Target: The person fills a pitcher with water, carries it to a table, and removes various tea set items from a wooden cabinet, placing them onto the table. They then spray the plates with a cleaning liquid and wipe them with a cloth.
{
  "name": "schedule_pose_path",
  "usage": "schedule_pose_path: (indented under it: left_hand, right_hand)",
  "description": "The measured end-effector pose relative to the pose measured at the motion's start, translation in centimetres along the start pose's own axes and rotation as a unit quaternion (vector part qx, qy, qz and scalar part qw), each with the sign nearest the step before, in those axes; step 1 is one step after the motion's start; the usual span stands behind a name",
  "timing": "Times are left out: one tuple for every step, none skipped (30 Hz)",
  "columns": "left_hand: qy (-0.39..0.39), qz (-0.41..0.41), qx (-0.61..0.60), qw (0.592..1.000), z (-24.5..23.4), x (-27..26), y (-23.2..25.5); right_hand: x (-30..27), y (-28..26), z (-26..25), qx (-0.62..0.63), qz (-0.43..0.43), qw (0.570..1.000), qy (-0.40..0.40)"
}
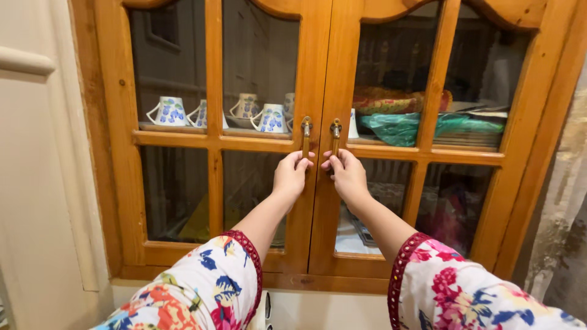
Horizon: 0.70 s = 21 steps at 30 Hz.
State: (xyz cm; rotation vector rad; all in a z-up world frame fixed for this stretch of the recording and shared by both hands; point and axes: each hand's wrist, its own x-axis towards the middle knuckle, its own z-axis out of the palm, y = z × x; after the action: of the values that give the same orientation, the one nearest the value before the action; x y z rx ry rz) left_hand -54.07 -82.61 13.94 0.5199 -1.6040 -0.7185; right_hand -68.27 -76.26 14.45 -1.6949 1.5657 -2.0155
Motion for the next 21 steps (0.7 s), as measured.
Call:
schedule_pose_path:
  left_hand:
    - [0.004,-0.010,-0.008,1.000,-0.1,-0.2,0.4]
    - [0.005,-0.011,-0.008,1.000,0.0,-0.4,0.8]
    - [0.015,-0.028,-0.003,0.999,0.0,-0.5,1.2]
    - [0.025,-0.046,0.002,0.999,0.0,-0.6,1.5]
    - [0.024,-0.045,0.003,0.999,0.0,-0.7,1.7]
    - [0.022,-0.049,-0.008,0.999,-0.2,-0.9,1.9]
    - [0.023,-0.053,-0.019,0.998,-0.4,-1.0,2.2]
    - [0.025,-0.052,-0.018,0.998,-0.5,-1.3,2.4]
    - [0.027,-0.050,-0.017,0.998,-0.6,-1.7,2.6]
    - [0.029,-0.049,-0.016,0.998,-0.7,-2.1,2.8]
    - [0.032,-0.050,-0.013,0.998,-0.9,-2.7,3.0]
    - [0.027,-0.026,-0.036,0.999,-1.0,-3.2,3.2]
    - [0.027,-0.003,-0.059,0.998,-1.5,-3.8,3.5]
    - [0.034,-0.003,-0.057,0.998,-2.1,-4.4,3.7]
    - [0.024,0.003,-0.059,0.998,-2.4,-4.9,4.2]
    - [0.014,0.009,-0.061,0.998,-2.8,-5.5,4.8]
    - [0.011,0.006,-0.061,0.998,-3.1,-6.4,5.4]
    - [0.020,0.019,-0.070,0.997,-3.7,-7.4,6.1]
    - [0.032,0.033,-0.080,0.996,-4.5,-8.5,7.1]
    - [0.035,0.061,-0.102,0.992,-5.6,-10.0,8.2]
    - [0.039,0.090,-0.126,0.987,-6.7,-11.7,9.5]
  right_hand:
    - [0.0,-0.1,0.0,0.000,0.000,1.000,-0.001]
    - [-0.1,-0.1,-0.2,0.017,0.007,1.000,-0.012]
    - [0.0,-0.1,-0.3,0.035,0.013,0.999,-0.023]
    - [0.2,-0.2,-0.3,0.036,0.012,0.999,-0.023]
    - [0.2,-0.2,-0.4,0.041,0.013,0.999,-0.030]
    - [0.2,-0.2,-0.5,0.046,0.015,0.998,-0.036]
    - [0.2,-0.2,-0.5,0.048,0.013,0.998,-0.037]
    - [0.1,-0.4,-0.6,0.050,0.025,0.998,-0.038]
    - [-0.1,-0.6,-0.6,0.053,0.037,0.997,-0.038]
    - [-0.4,-0.9,-0.7,0.054,0.035,0.997,-0.039]
    - [-0.9,-1.2,-0.8,0.055,0.027,0.998,-0.026]
    - [-1.6,-1.6,-0.9,0.055,0.019,0.998,-0.013]
    - [-2.3,-2.2,-1.1,0.057,0.017,0.998,-0.019]
    - [-3.4,-2.9,-1.6,0.063,0.011,0.998,-0.014]
    - [-4.4,-3.9,-2.1,0.067,0.003,0.998,-0.006]
    - [-5.5,-5.1,-2.5,0.067,-0.001,0.998,-0.009]
    - [-7.3,-6.0,-3.5,0.076,-0.007,0.997,0.004]
    - [-9.2,-7.0,-4.5,0.086,-0.013,0.996,0.017]
    - [-11.0,-8.2,-5.7,0.101,-0.012,0.994,0.029]
    - [-12.8,-9.5,-6.9,0.117,-0.011,0.992,0.041]
    - [-14.6,-10.8,-8.3,0.122,-0.009,0.991,0.061]
